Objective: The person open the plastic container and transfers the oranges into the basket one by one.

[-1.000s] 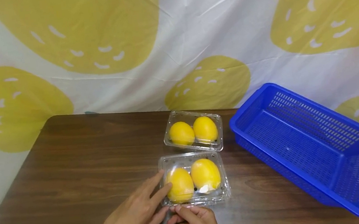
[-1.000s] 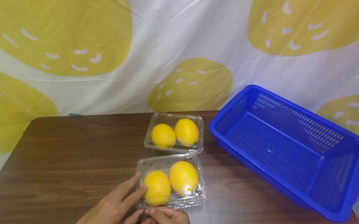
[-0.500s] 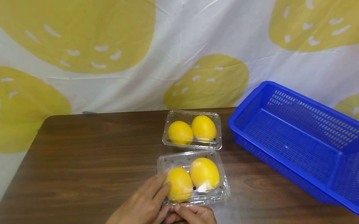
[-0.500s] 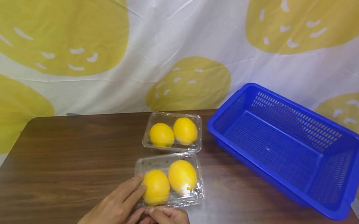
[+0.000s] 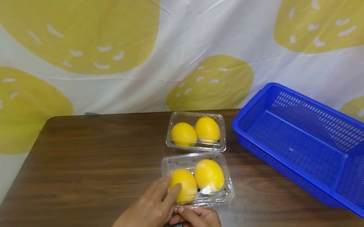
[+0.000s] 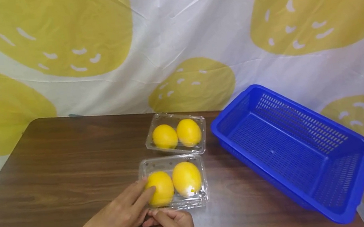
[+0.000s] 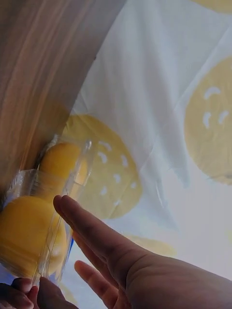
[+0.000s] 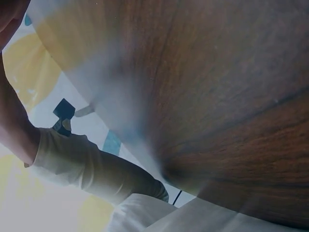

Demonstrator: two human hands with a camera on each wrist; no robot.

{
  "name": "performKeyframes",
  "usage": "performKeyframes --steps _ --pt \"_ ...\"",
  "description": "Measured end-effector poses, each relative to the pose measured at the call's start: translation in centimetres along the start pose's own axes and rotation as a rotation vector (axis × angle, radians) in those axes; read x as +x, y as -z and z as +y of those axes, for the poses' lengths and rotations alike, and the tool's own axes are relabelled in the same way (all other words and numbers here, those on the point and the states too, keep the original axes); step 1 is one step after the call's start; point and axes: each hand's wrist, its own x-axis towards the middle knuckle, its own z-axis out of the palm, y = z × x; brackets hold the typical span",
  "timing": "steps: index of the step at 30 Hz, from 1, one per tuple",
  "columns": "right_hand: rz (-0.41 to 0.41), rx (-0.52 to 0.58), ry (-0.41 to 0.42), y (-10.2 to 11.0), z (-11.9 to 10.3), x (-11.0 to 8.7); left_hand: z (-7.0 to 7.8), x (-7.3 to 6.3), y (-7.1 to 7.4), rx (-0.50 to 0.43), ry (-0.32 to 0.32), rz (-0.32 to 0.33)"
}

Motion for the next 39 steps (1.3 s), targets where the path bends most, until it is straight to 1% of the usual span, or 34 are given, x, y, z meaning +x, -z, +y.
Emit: performKeyframes --steps 4,8,10,14,17,21,25,30,33,37,39 --pt "0.016 0.003 0.006 0.1 0.0 0.1 0.5 0.0 0.1 0.114 -0.05 -0.015" --pt "0.047 0.001 -0.003 0.0 0.0 0.1 0.9 0.4 0.3 0.264 -0.107 -0.041" --pt "0.062 0.001 -0.004 0.0 0.0 0.1 1.1 0.6 0.2 0.319 -0.126 -0.053" --pt "0.08 0.013 -0.011 0.0 0.0 0.1 1.5 1.1 0.0 0.332 -0.118 -0.059" --pt "0.089 0.022 -0.014 -0.1 -0.1 0.2 1.7 1.3 -0.1 0.36 -0.114 -0.042" --pt "0.098 0.022 -0.004 -0.2 0.0 0.2 1.7 1.3 -0.3 0.46 -0.146 -0.017" --pt "0.098 0.019 -0.001 -0.3 -0.1 0.0 1.6 1.2 -0.2 0.512 -0.169 -0.022" --pt "0.097 0.016 0.004 -0.3 -0.1 0.0 1.4 1.2 -0.2 0.502 -0.171 -0.025" --pt "0.083 0.015 0.016 -0.2 0.0 0.1 1.2 1.3 0.0 0.382 -0.12 -0.028" --pt "0.047 0.004 0.021 -0.1 -0.1 -0.1 1.1 1.3 0.4 0.19 -0.027 -0.028" --pt "0.032 -0.001 0.023 -0.1 -0.1 -0.2 1.0 1.2 0.6 0.148 -0.008 -0.039"
